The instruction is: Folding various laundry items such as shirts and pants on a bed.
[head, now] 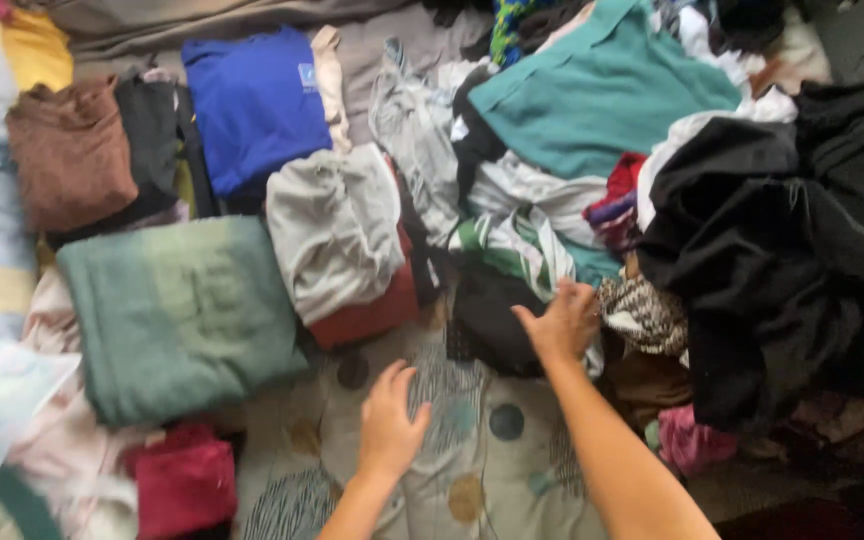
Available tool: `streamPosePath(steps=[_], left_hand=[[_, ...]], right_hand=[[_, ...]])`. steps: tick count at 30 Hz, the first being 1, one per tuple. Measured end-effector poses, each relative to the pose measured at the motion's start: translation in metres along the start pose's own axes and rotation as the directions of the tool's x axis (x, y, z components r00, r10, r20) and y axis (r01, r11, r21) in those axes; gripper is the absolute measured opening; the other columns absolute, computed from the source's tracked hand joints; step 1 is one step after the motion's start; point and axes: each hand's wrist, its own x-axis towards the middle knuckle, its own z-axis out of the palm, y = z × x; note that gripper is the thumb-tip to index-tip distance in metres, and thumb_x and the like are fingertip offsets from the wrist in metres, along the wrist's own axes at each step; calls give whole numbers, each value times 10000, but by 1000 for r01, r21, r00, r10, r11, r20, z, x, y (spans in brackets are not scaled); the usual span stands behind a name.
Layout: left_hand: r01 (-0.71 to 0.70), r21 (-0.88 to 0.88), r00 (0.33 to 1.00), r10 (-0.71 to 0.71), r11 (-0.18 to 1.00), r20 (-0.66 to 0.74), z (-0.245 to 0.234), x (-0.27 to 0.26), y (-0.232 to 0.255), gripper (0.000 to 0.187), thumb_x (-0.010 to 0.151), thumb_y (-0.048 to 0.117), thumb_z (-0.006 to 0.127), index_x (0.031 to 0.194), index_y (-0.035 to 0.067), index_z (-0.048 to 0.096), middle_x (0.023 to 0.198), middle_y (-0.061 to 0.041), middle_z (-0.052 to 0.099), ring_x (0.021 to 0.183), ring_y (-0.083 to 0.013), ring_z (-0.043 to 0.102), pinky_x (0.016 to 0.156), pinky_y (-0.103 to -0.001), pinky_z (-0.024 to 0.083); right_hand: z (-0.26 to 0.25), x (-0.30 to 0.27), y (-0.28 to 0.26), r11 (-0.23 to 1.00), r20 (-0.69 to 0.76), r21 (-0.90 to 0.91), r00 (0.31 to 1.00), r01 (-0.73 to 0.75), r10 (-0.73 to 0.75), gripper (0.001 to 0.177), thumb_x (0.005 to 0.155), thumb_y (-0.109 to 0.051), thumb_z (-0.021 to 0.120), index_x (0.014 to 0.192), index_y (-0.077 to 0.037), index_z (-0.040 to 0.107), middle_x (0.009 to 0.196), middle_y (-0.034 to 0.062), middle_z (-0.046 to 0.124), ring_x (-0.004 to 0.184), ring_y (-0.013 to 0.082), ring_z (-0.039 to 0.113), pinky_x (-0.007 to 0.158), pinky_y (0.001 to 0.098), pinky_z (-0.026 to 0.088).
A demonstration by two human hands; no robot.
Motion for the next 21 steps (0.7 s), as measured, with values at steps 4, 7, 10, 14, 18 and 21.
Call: streamPosePath(steps=[4, 7, 10, 14, 18, 21], left_hand=[[73, -60, 941, -49, 995, 336, 20, -27, 17, 715, 792, 278, 776, 1429, 148, 476, 1493, -90, 492, 1386, -330, 478, 1114, -461, 421], [-3, -88, 917, 37, 996, 396, 14, -31, 50, 1023, 653, 259, 862, 1533, 185, 346, 1544, -157, 399, 1369, -382, 440, 1081, -480, 416], [-182, -112, 962, 201, 977, 187, -2, -40, 85, 1182, 504, 229, 878, 1549, 214, 327, 1576, -219, 347, 1351, -434, 413, 1046, -522, 402], [-374, 245, 901, 413, 895, -135, -13, -54, 82, 736, 716, 96, 715, 1425, 268, 613, 1489, -28, 653, 1407, -351, 560, 1123, -541, 422], [137, -331, 989, -114, 934, 90, -46, -48, 86, 403, 945, 389, 632, 1280, 183, 719, 1143, -160, 754, 1101, -333, 706, 904, -408, 538], [11, -655, 996, 50, 756, 76, -45, -43, 50, 547, 1056, 504, 468, 1161, 36, 730, 992, -97, 789, 950, -212, 704, 871, -329, 535]], right_hand=[[91, -72, 78, 883, 286, 253, 903, -395, 322, 624, 702, -344, 908, 1178, -84, 600, 1126, 155, 646, 1039, 372, 627, 853, 473, 515], [51, -100, 25, 752, 385, 503, 889, -426, 246, 578, 739, -295, 903, 1165, -87, 574, 1045, 142, 677, 957, 335, 657, 837, 458, 542], [-55, -93, -38, 567, 455, 673, 870, -475, 188, 589, 748, -249, 860, 1212, -100, 529, 942, 117, 663, 841, 246, 652, 735, 390, 555], [-133, -55, -44, 344, 801, 554, 598, -758, 26, 671, 749, -256, 818, 1348, -170, 529, 886, 110, 666, 665, 235, 503, 524, 354, 373], [-182, -43, -32, 504, 695, 683, 683, -529, -223, 659, 765, -327, 868, 1315, -108, 580, 860, 87, 655, 752, 157, 604, 636, 295, 509], [-200, -39, -38, 764, 230, 603, 866, 230, -443, 656, 704, -396, 933, 1173, -16, 674, 878, 117, 611, 788, 208, 579, 698, 316, 490]])
